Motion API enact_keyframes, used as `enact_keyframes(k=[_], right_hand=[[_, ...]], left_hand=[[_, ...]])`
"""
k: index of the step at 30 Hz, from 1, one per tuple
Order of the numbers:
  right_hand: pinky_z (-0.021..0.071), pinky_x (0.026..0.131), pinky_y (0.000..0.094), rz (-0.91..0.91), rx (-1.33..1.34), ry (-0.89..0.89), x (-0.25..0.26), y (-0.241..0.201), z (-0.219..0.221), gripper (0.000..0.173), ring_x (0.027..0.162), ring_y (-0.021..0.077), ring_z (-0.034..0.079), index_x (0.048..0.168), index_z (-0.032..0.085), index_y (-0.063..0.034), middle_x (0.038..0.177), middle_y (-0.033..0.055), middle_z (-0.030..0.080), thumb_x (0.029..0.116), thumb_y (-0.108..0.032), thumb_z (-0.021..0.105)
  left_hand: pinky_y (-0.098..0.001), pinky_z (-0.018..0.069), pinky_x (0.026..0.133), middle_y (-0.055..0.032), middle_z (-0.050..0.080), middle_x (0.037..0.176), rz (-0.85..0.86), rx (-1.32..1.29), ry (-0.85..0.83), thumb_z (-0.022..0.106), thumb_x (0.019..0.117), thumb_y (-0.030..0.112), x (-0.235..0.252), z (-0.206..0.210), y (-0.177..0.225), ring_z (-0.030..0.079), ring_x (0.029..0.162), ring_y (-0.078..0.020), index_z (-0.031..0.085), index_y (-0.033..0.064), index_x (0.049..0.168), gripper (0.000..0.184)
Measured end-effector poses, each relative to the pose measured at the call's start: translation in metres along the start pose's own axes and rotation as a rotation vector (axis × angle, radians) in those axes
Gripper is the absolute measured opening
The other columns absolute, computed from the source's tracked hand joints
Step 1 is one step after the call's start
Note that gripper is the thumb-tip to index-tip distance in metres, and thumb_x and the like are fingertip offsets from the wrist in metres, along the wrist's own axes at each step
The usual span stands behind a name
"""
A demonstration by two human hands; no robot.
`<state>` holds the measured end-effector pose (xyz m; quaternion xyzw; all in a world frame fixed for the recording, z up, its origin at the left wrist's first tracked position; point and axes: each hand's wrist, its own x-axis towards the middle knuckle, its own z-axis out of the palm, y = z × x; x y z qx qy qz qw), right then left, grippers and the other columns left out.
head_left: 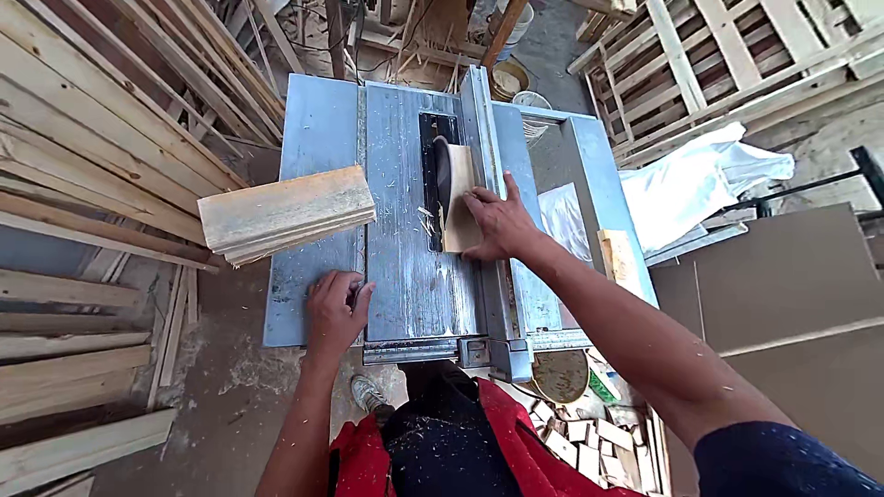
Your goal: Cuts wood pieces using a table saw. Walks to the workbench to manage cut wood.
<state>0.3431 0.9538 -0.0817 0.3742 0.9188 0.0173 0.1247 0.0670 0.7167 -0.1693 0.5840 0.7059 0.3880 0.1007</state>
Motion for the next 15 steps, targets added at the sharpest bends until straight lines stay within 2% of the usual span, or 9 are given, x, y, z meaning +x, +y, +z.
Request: enact_keyframes(k=[4,7,11,13,15], right_hand=[[0.001,0.122,0.0709,0.003,-0.014,-0.025,0.035,0.018,-0.006,0.12,0.14,0.0312,0.051,0.149,0.049,-0.0069,0.137,0.011,0.065,0.0563,-0.079,0.077],[0.0036,0.121,0.0729,0.024,-0.008,-0.038,0.071,0.037,-0.013,0.114,0.138,0.0342,0.052,0.148,0.05,-0.0066,0.135,0.0131,0.066,0.0587,-0.07,0.08],[0.0082,0.122,0.0697,-0.025,-0.063,-0.087,0.129,0.073,-0.024,0.11,0.135,0.0328,0.055,0.146,0.052,-0.0088,0.132,0.013,0.067,0.0615,-0.073,0.079],[0.0144,0.123,0.0671,-0.07,-0.086,-0.093,0.159,0.091,-0.026,0.103,0.131,0.0334,0.059,0.142,0.055,-0.0073,0.13,0.0148,0.068,0.0664,-0.072,0.077],[0.0268,0.12,0.0634,-0.139,-0.118,-0.088,0.189,0.108,-0.029,0.089,0.122,0.0348,0.064,0.135,0.06,-0.005,0.124,0.017,0.07,0.0731,-0.068,0.076]], left_hand=[[-0.0409,0.0516,0.079,0.0019,0.068,0.088,-0.002,-0.019,0.006,0.064,0.0975,0.043,0.002,-0.001,-0.003,0.062,0.078,-0.0124,0.074,0.0146,0.103,0.031],[-0.0389,0.0509,0.075,0.0042,0.067,0.087,-0.011,-0.03,-0.001,0.063,0.0974,0.042,0.001,-0.003,-0.003,0.06,0.075,-0.0106,0.075,0.0172,0.1,0.028],[-0.0365,0.0533,0.073,0.006,0.067,0.085,-0.014,-0.042,0.027,0.064,0.097,0.042,0.002,-0.006,-0.006,0.061,0.074,-0.0084,0.076,0.019,0.097,0.026],[-0.0361,0.0542,0.073,0.0069,0.068,0.085,-0.023,-0.048,0.036,0.064,0.0969,0.041,0.001,-0.005,-0.006,0.062,0.075,-0.0077,0.077,0.0204,0.096,0.024],[-0.0351,0.0554,0.075,0.0071,0.069,0.084,-0.029,-0.05,0.044,0.065,0.0969,0.04,0.0,-0.002,-0.009,0.064,0.076,-0.0071,0.077,0.0207,0.094,0.022]])
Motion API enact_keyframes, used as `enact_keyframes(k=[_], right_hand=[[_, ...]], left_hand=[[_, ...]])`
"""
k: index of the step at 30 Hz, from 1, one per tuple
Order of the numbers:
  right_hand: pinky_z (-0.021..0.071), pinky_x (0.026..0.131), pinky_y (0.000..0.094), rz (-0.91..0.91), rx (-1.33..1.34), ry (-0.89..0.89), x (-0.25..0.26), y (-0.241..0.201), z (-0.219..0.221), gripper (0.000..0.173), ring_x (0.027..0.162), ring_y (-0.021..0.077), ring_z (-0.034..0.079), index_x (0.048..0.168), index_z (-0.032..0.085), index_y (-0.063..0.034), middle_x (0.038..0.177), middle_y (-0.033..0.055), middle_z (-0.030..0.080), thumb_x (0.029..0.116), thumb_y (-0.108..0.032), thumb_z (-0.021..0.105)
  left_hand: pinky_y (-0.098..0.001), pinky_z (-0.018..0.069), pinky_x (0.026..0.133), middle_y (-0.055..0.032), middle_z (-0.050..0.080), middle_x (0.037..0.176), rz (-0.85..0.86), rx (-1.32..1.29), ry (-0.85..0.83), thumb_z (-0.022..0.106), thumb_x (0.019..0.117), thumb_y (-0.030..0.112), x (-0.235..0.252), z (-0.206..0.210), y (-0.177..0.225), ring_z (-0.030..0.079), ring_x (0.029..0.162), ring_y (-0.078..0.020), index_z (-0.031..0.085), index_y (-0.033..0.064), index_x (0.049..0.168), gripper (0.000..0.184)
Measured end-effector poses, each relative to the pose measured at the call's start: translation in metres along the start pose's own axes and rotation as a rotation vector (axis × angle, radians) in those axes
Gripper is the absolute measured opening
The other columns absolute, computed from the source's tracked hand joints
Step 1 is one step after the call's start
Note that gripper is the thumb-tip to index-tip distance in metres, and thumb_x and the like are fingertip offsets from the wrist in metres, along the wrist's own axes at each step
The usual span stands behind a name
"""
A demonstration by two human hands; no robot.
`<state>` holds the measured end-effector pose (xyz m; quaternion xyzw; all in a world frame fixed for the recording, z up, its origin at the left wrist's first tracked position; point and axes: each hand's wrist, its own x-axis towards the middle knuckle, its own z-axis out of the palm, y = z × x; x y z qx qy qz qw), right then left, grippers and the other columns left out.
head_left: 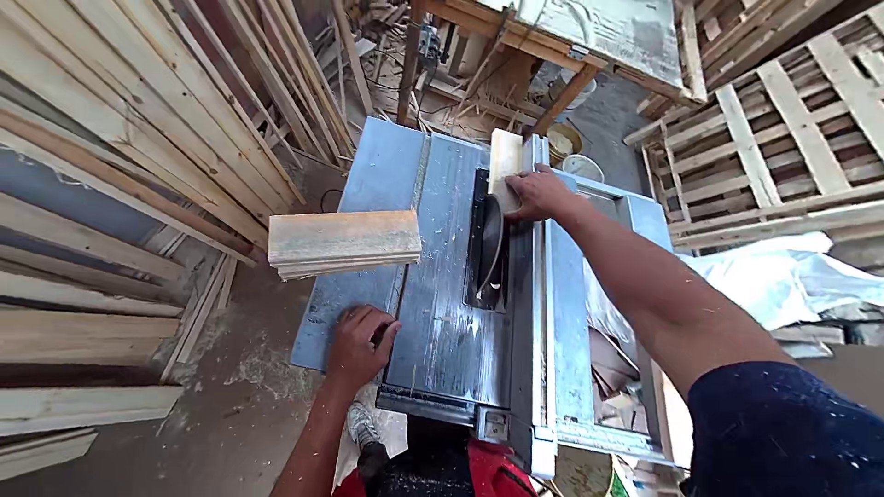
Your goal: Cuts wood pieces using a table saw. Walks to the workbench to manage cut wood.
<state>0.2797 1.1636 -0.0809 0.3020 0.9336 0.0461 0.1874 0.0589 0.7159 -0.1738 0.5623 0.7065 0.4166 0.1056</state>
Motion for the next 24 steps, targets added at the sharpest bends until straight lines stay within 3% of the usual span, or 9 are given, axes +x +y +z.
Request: enact_keyframes(k=[3,6,9,12,16,18,20,22,24], right_hand=[[0.0421,0.108,0.061,-0.056,-0.044,-0.022,0.031,0.018,-0.012,0.068,0.104,0.0373,0.069,0.124,0.061,-0.0029,0.105,0.0178,0.072,0.0831,-0.055,0.074],[0.0521,0.071,0.0686,0.011,0.023,0.05,0.043,0.028,-0.026,0.036,0.086,0.0495,0.068,0.117,0.06,-0.0018,0.09,0.0259,0.068,0.092,-0.027,0.067],[0.0495,0.076,0.0749,0.096,0.157,0.209,0.036,0.033,-0.047,0.031,0.095,0.056,0.066,0.12,0.061,0.001,0.101,0.0318,0.067,0.0964,-0.02,0.058],[0.0508,0.087,0.0686,0.244,0.344,0.441,-0.019,0.04,-0.061,0.038,0.103,0.0477,0.068,0.129,0.059,-0.0011,0.108,0.0267,0.07,0.0962,-0.021,0.056],[0.0546,0.093,0.0604,0.439,0.441,0.752,-0.171,0.025,-0.061,0.05,0.108,0.0375,0.069,0.148,0.049,-0.0075,0.12,0.0216,0.069,0.0993,-0.017,0.055],[0.0515,0.096,0.0646,0.466,0.41,0.76,-0.263,-0.006,-0.038,0.057,0.116,0.0429,0.065,0.156,0.041,-0.0074,0.132,0.0256,0.063,0.1015,-0.017,0.055],[0.0488,0.086,0.0748,0.512,0.39,0.694,-0.332,-0.062,0.007,0.059,0.111,0.0553,0.063,0.157,0.036,-0.0046,0.133,0.0336,0.058,0.102,-0.015,0.055],[0.0528,0.078,0.0727,0.495,0.349,0.635,-0.385,-0.115,0.073,0.063,0.104,0.0549,0.065,0.155,0.038,-0.0027,0.135,0.0329,0.057,0.0968,-0.011,0.059],[0.0541,0.098,0.0629,0.397,0.361,0.588,-0.415,-0.171,0.125,0.058,0.128,0.0459,0.059,0.149,0.05,-0.0014,0.147,0.0245,0.054,0.0937,-0.008,0.065]], left_hand=[[-0.0333,0.0565,0.077,0.0072,0.069,0.083,-0.002,-0.003,0.003,0.067,0.097,0.037,0.001,0.002,-0.002,0.065,0.076,-0.0061,0.077,0.02,0.092,0.021],[-0.0329,0.0562,0.078,0.0073,0.07,0.084,0.003,0.01,0.003,0.067,0.0969,0.036,0.0,0.0,0.0,0.065,0.078,-0.0062,0.077,0.0203,0.093,0.019],[-0.0349,0.0571,0.078,0.0057,0.07,0.087,0.022,0.011,-0.005,0.066,0.097,0.036,-0.002,-0.004,-0.001,0.065,0.08,-0.0079,0.078,0.0192,0.096,0.021],[-0.037,0.0573,0.074,0.004,0.069,0.085,0.037,-0.013,-0.017,0.065,0.0966,0.037,-0.003,-0.003,0.001,0.065,0.077,-0.01,0.077,0.0165,0.096,0.024],[-0.0324,0.0574,0.071,0.002,0.068,0.084,0.045,-0.067,0.057,0.067,0.0953,0.035,-0.006,0.001,0.004,0.064,0.075,-0.0092,0.077,0.0125,0.095,0.025],[-0.0335,0.0602,0.078,-0.0034,0.071,0.088,0.076,-0.047,0.227,0.069,0.0946,0.029,-0.009,-0.005,0.009,0.068,0.082,-0.0126,0.076,0.0076,0.093,0.023],[-0.0426,0.0553,0.088,-0.0084,0.072,0.095,0.135,0.09,0.348,0.071,0.0934,0.028,0.007,-0.029,0.003,0.068,0.094,-0.0211,0.077,0.0077,0.094,0.021],[-0.0555,0.0498,0.099,-0.0152,0.071,0.114,0.132,0.272,0.254,0.072,0.0931,0.035,0.043,-0.064,0.003,0.065,0.111,-0.0333,0.075,0.0081,0.109,0.031],[-0.067,0.0369,0.111,-0.0206,0.054,0.146,0.045,0.422,-0.074,0.075,0.0883,0.044,0.089,-0.101,0.005,0.048,0.137,-0.0436,0.059,0.01,0.141,0.065]])
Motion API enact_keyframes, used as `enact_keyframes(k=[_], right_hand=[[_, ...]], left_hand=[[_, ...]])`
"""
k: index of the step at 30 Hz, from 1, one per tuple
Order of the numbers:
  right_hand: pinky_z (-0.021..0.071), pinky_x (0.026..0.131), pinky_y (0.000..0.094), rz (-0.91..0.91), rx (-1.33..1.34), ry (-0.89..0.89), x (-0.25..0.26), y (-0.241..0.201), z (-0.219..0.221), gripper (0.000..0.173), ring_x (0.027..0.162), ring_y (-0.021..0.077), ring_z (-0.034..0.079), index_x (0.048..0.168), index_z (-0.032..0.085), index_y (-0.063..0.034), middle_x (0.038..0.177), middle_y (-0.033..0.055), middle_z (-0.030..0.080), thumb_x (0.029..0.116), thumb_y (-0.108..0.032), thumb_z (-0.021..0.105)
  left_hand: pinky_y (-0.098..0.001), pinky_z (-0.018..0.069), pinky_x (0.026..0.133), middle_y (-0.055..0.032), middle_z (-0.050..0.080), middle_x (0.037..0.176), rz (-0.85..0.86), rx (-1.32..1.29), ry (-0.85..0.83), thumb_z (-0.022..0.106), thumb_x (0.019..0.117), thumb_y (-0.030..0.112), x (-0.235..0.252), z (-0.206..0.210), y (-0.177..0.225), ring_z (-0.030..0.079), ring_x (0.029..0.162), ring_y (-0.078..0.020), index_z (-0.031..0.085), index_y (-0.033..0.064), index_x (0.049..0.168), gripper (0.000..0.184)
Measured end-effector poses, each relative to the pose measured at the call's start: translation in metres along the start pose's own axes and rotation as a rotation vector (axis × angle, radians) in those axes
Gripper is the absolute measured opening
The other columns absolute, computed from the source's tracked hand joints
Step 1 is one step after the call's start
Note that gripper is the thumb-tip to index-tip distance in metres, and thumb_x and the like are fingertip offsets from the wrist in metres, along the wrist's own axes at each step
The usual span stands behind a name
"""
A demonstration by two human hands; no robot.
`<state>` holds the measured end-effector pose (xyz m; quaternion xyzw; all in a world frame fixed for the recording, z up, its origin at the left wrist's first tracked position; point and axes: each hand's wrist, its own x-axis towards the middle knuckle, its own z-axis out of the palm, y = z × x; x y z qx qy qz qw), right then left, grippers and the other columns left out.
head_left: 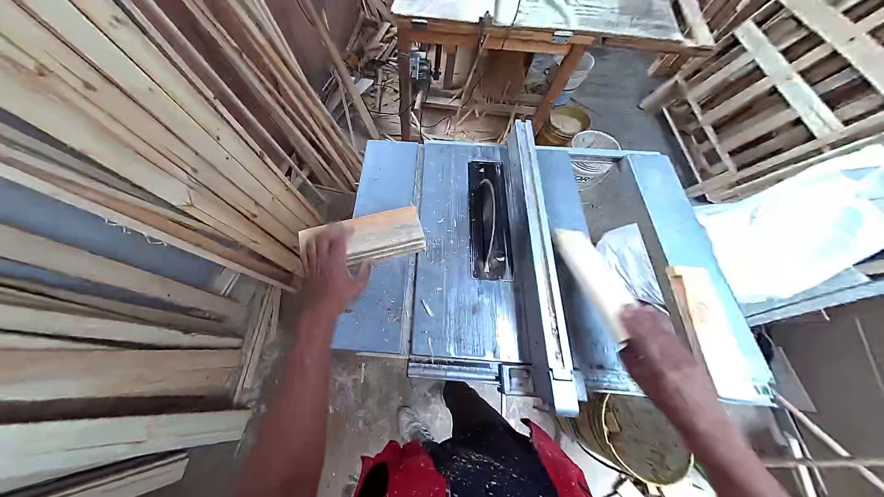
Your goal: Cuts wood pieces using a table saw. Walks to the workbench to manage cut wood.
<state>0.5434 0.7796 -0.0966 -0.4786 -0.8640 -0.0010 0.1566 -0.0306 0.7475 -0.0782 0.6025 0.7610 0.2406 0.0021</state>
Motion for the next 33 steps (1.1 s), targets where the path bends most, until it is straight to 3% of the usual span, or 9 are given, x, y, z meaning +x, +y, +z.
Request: enact_keyframes(k=[3,7,11,14,18,22,24,28,33], right_hand=[[0.0469,0.114,0.0516,-0.092,0.101,-0.144,-0.042,-0.026,0.029,0.048,0.144,0.0337,0.047,0.143,0.06,-0.0093,0.153,0.0109,0.053,0.0952,-0.012,0.063],[0.0433,0.115,0.0537,-0.027,0.155,-0.124,-0.046,-0.044,0.022,0.047,0.139,0.0318,0.052,0.137,0.065,-0.012,0.146,0.0082,0.06,0.0914,-0.021,0.071],[0.0528,0.105,0.048,0.08,0.289,0.125,-0.043,-0.106,-0.006,0.034,0.122,0.0258,0.064,0.123,0.071,-0.0083,0.125,0.0076,0.07,0.0935,-0.024,0.067],[0.0554,0.101,0.0473,0.062,0.38,0.152,-0.043,-0.158,-0.004,0.034,0.118,0.0241,0.066,0.122,0.072,-0.0102,0.121,0.0063,0.072,0.093,-0.028,0.071],[0.0371,0.12,0.0523,-0.069,0.297,-0.094,-0.035,-0.191,-0.004,0.075,0.143,0.0271,0.048,0.144,0.058,-0.0125,0.15,0.0062,0.056,0.0861,-0.058,0.075],[0.0067,0.126,0.0639,-0.213,0.048,-0.411,-0.028,-0.184,0.007,0.124,0.159,0.0308,0.017,0.159,0.035,-0.0071,0.169,0.0139,0.028,0.0661,-0.075,0.08],[0.0026,0.126,0.0648,-0.231,-0.013,-0.49,-0.03,-0.174,0.021,0.127,0.159,0.0328,0.014,0.16,0.031,-0.0037,0.168,0.0179,0.026,0.066,-0.075,0.08],[0.0123,0.127,0.0594,-0.195,0.024,-0.334,-0.042,-0.165,0.031,0.118,0.153,0.0316,0.032,0.156,0.036,0.001,0.159,0.0169,0.044,0.0734,-0.073,0.075],[0.0123,0.127,0.063,-0.135,0.127,-0.227,-0.062,-0.172,0.034,0.111,0.152,0.0286,0.036,0.155,0.04,-0.0009,0.155,0.0132,0.051,0.0754,-0.07,0.076]], left_hand=[[-0.0705,0.0331,0.112,-0.0185,0.043,0.157,0.009,0.121,-0.406,0.084,0.0798,0.045,0.056,-0.015,-0.025,0.039,0.144,-0.0433,0.04,0.016,0.157,0.094],[-0.0668,0.038,0.111,-0.0197,0.056,0.144,0.047,0.19,-0.539,0.09,0.0735,0.044,0.077,-0.029,-0.022,0.051,0.135,-0.0423,0.049,0.0163,0.152,0.093],[-0.0722,0.0486,0.094,-0.0239,0.053,0.141,-0.098,0.19,-0.44,0.095,0.0615,0.051,0.027,-0.059,0.025,0.06,0.119,-0.0468,0.053,0.0171,0.147,0.101],[-0.0673,0.0546,0.091,-0.0199,0.064,0.13,-0.287,-0.151,-0.479,0.095,0.064,0.051,-0.053,-0.062,0.065,0.066,0.112,-0.0397,0.05,0.0124,0.146,0.101],[-0.0539,0.0627,0.083,-0.0178,0.068,0.123,-0.551,-0.905,-0.594,0.081,0.0888,0.021,-0.16,0.0,0.129,0.072,0.1,-0.0324,0.03,0.019,0.157,0.085],[-0.0537,0.0573,0.097,-0.0157,0.06,0.14,-0.542,-0.937,-0.539,0.068,0.0977,0.017,-0.196,0.063,0.186,0.067,0.117,-0.0295,0.024,0.0197,0.161,0.078],[-0.0503,0.0586,0.095,-0.0138,0.064,0.134,-0.49,-0.891,-0.504,0.069,0.0971,0.015,-0.198,0.07,0.205,0.069,0.112,-0.026,0.03,0.0149,0.158,0.072],[-0.039,0.0633,0.085,-0.0081,0.068,0.118,-0.394,-0.875,-0.418,0.079,0.0883,0.02,-0.202,0.057,0.22,0.072,0.096,-0.0165,0.052,0.0093,0.138,0.058],[-0.0367,0.0634,0.084,-0.0053,0.068,0.115,-0.317,-0.849,-0.428,0.082,0.0855,0.024,-0.207,0.043,0.223,0.071,0.094,-0.0134,0.057,0.0109,0.131,0.053]])
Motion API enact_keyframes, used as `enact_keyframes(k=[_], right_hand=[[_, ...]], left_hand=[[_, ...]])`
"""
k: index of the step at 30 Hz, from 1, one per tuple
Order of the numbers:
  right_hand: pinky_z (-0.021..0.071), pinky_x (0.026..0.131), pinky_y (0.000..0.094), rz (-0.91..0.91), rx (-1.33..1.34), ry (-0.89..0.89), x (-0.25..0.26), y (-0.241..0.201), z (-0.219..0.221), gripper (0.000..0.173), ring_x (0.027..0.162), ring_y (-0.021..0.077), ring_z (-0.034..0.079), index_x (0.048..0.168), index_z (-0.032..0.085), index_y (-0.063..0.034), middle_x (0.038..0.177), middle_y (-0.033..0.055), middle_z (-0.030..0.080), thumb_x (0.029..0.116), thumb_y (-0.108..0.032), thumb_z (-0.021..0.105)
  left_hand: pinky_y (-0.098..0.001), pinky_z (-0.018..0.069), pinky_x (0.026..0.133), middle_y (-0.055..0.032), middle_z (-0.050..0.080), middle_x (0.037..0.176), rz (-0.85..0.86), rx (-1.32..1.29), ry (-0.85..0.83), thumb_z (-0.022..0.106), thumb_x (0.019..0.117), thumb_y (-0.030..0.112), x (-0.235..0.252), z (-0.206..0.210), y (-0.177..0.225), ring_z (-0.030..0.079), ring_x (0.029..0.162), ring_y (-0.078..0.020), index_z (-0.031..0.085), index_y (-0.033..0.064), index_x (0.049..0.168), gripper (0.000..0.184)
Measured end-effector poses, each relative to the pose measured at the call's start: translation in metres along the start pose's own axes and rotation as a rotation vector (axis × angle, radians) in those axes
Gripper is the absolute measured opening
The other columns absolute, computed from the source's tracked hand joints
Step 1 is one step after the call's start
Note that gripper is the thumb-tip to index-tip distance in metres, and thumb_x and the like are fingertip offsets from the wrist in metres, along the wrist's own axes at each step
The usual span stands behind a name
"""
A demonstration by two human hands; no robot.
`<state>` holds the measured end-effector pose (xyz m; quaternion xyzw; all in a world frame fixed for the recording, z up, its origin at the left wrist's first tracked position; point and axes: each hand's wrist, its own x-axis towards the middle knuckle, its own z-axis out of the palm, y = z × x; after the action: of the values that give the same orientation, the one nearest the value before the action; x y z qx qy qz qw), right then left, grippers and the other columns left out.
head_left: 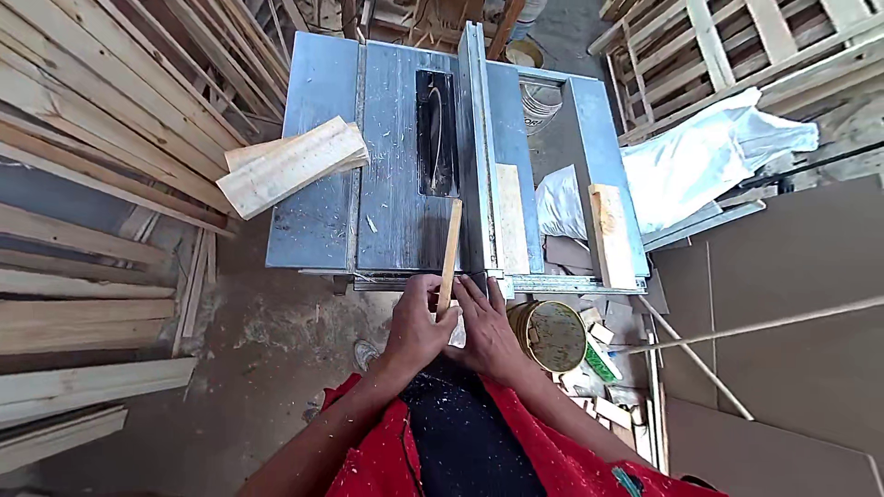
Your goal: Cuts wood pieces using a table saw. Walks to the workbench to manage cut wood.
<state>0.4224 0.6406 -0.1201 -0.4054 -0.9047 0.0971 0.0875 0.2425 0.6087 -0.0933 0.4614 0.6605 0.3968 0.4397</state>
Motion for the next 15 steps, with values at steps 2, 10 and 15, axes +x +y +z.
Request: enact_keyframes(k=[2,10,15], right_hand=[[0.014,0.126,0.0642,-0.015,0.06,0.047,-0.004,-0.002,-0.003,0.111,0.152,0.0288,0.036,0.156,0.038,-0.0023,0.156,0.0138,0.049,0.076,-0.069,0.077],[0.0344,0.118,0.0564,-0.043,0.302,0.328,-0.015,-0.017,-0.025,0.071,0.134,0.0214,0.055,0.145,0.05,-0.0144,0.143,0.0047,0.06,0.0927,-0.061,0.063],[0.0361,0.116,0.0567,0.008,0.327,0.369,-0.013,-0.025,-0.023,0.058,0.13,0.0226,0.058,0.137,0.06,-0.0114,0.135,0.0045,0.065,0.0942,-0.051,0.066]], left_hand=[[-0.0406,0.0634,0.084,-0.0068,0.068,0.121,-0.018,-0.091,0.007,0.074,0.0919,0.018,0.0,-0.006,-0.011,0.072,0.096,-0.0166,0.054,0.0112,0.14,0.052],[-0.0212,0.0487,0.047,-0.0109,0.064,0.097,-0.369,-1.586,-0.304,0.029,0.1086,0.042,-0.015,-0.039,-0.07,0.059,0.057,-0.0126,0.058,0.0101,0.124,0.046],[-0.0211,0.0534,0.052,-0.0083,0.065,0.093,-0.322,-1.921,-0.624,0.058,0.0995,0.048,-0.019,-0.049,-0.073,0.063,0.059,-0.0135,0.063,0.0037,0.114,0.047]])
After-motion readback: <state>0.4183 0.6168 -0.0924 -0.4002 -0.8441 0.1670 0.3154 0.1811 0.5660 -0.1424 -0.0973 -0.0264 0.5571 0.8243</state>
